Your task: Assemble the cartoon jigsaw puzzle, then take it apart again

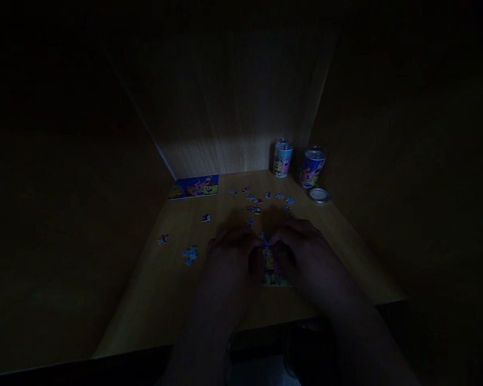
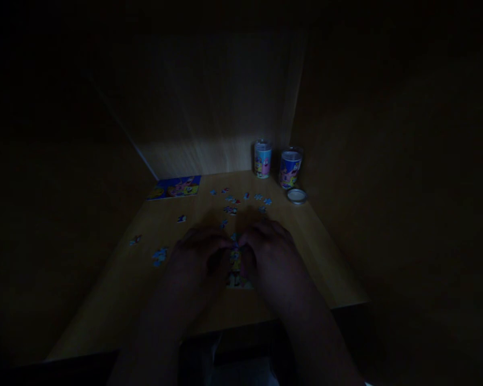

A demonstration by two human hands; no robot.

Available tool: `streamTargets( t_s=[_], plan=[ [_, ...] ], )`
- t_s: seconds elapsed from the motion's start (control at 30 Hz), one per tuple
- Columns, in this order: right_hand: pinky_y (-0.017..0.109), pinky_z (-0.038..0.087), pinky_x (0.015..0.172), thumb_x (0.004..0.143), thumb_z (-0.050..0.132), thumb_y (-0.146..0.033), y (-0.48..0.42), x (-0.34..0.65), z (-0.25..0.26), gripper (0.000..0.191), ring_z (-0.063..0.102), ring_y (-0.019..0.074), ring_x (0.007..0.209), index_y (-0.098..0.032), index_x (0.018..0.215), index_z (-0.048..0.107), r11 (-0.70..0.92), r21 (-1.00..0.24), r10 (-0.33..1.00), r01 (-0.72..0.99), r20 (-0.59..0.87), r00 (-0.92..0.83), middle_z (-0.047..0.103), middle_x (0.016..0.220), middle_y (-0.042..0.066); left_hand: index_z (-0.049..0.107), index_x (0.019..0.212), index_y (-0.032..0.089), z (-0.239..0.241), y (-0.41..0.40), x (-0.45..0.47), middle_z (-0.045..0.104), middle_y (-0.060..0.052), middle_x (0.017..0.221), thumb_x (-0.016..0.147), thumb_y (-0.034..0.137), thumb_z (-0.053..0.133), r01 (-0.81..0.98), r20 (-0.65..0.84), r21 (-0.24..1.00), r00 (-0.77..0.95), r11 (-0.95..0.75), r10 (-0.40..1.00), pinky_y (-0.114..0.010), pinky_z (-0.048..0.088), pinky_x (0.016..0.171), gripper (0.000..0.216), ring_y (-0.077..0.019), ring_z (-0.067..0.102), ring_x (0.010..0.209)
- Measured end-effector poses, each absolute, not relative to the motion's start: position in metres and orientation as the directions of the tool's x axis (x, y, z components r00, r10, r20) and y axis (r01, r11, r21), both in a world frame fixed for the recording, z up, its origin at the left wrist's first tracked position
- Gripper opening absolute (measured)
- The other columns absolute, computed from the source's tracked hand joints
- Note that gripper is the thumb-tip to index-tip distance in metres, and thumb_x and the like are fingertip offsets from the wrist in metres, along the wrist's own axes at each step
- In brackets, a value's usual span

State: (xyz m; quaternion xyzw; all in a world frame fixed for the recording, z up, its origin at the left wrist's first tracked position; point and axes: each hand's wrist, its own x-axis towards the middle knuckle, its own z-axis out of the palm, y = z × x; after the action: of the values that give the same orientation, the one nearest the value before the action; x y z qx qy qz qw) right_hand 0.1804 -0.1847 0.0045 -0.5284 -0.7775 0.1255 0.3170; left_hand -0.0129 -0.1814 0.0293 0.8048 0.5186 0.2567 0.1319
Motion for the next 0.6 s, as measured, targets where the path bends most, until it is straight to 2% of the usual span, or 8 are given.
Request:
streamTargets(
  t_s=[0.6],
  plan=[
    [0.048, 0.051, 0.101, 0.102, 0.063, -0.010, -0.1853, 0.1807, 0.0049, 0.018, 0.065, 0.0282, 0.110, -0.023, 0.104, 0.074, 0.392, -0.535, 0.911, 0.748, 0.336, -0.238, 0.074, 0.108, 0.007, 0.080, 0.105, 0.024, 0.0297, -0.1809, -0.0139, 0.080, -0.006, 0.112, 0.099, 0.003, 0.066, 0.754, 0.285, 0.488, 0.338, -0.439, 0.897, -0.050, 0.055, 0.104, 0.025, -0.0289, 0.070, 0.111]
  ],
)
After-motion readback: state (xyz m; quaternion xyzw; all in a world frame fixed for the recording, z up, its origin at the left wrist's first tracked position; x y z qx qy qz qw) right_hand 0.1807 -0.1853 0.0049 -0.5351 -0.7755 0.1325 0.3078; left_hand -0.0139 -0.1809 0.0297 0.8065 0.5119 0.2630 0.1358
